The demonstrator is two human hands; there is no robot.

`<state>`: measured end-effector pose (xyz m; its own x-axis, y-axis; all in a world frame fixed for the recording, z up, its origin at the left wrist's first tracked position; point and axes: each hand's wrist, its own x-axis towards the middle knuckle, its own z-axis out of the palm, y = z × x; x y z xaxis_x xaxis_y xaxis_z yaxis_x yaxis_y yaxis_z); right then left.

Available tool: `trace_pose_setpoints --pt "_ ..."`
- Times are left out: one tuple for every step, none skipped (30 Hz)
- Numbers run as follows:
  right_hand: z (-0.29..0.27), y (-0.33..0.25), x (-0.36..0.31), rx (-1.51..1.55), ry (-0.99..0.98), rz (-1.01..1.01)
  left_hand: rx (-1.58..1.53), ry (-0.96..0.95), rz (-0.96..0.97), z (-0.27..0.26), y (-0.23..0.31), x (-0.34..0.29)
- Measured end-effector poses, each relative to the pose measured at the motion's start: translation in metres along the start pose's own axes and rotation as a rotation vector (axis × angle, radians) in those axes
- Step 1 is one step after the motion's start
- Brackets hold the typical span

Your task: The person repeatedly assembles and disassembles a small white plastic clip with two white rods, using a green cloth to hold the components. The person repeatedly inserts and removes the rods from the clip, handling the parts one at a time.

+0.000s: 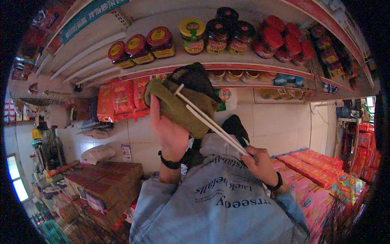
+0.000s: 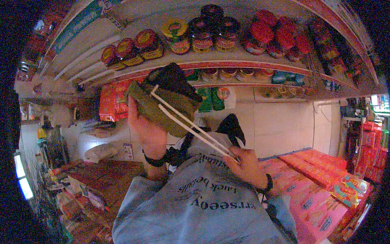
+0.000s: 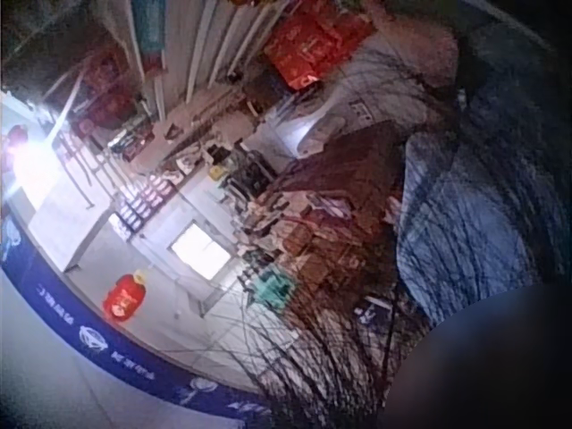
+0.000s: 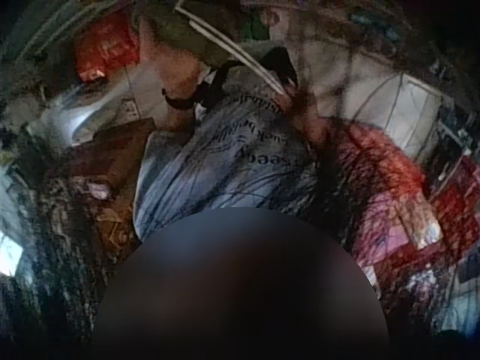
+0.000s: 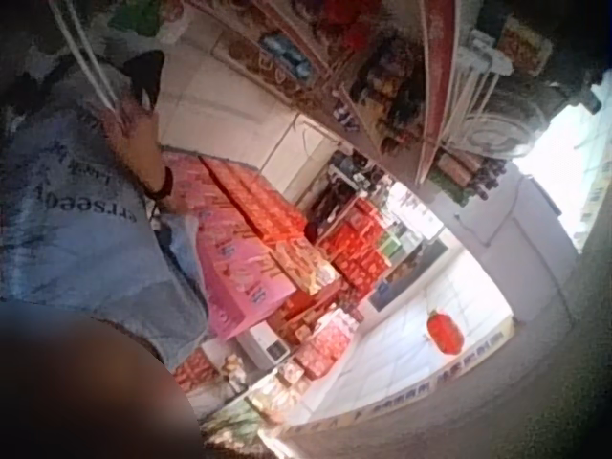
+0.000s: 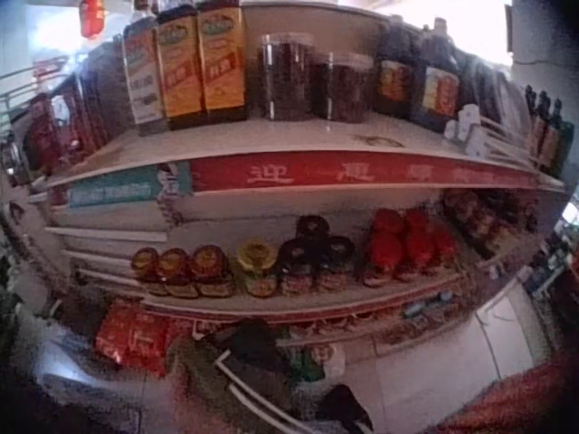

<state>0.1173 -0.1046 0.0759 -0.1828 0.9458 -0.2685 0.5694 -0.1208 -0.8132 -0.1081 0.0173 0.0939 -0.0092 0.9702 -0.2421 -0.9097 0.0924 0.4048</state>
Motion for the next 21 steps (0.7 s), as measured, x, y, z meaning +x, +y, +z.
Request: trace_pose_setpoints --pt "-0.002 -0.001 -0.004 0.017 -0.005 -0.017 0.011 -0.061 0.018 0.0 0.004 -0.001" --pt "-0.004 -0.002 -0.006 0.035 -0.01 -0.033 0.022 -0.123 0.036 0.0 0.006 -0.001" --pt "-0.003 -0.001 -0.006 0.034 -0.011 -0.032 0.021 -0.122 0.036 0.002 0.006 -0.003" --pt "-0.002 0.001 -0.005 0.016 -0.014 -0.044 -0.012 -0.007 0.03 0.007 0.005 -0.004" --pt "-0.002 0.002 -0.005 -0.002 -0.017 -0.056 -0.045 0.107 0.024 0.01 0.003 -0.006" --pt "-0.002 -0.001 -0.004 -0.004 -0.012 -0.045 -0.048 0.109 0.013 0.012 -0.003 -0.011" --pt "0.001 -0.008 0.004 0.027 0.015 -0.055 0.012 0.106 0.07 0.013 -0.009 -0.015" --pt "0.002 -0.012 0.009 0.058 0.042 -0.065 0.072 0.103 0.127 0.013 -0.012 -0.017" --pt "0.003 -0.011 0.011 0.056 0.043 -0.064 0.071 0.103 0.127 0.012 -0.012 -0.017" --pt "0.004 -0.01 0.012 0.027 0.031 -0.074 0.059 0.108 0.153 0.011 -0.01 -0.016" --pt "0.005 -0.008 0.013 -0.002 0.019 -0.083 0.047 0.113 0.179 0.009 -0.007 -0.015" --pt "0.006 -0.008 0.01 -0.004 0.019 -0.085 0.045 0.112 0.181 0.009 0.0 -0.016" --pt "0.006 -0.007 0.003 0.034 0.003 -0.086 0.062 0.02 0.208 0.009 0.009 -0.018" --pt "0.006 -0.006 -0.002 0.072 -0.014 -0.087 0.079 -0.071 0.235 0.009 0.014 -0.019" --pt "0.006 -0.003 -0.006 0.069 -0.019 -0.088 0.077 -0.067 0.239 0.007 0.012 -0.02" --pt "0.006 0.002 -0.009 0.067 0.002 -0.119 0.144 0.036 0.29 0.005 0.007 -0.019" --pt "0.006 0.004 -0.01 0.066 0.024 -0.149 0.21 0.14 0.339 0.003 0.004 -0.019" --pt "0.005 0.002 -0.009 0.065 0.022 -0.148 0.209 0.142 0.338 0.002 0.001 -0.021" --pt "0.003 -0.002 -0.004 0.069 0.004 -0.11 0.065 0.039 0.215 0.001 -0.001 -0.023" --pt "0.002 -0.006 0.001 0.073 -0.014 -0.074 -0.079 -0.064 0.092 0.001 -0.003 -0.025" --pt "0.002 -0.012 0.007 0.067 -0.013 -0.067 -0.086 -0.061 0.087 0.002 -0.01 -0.028"
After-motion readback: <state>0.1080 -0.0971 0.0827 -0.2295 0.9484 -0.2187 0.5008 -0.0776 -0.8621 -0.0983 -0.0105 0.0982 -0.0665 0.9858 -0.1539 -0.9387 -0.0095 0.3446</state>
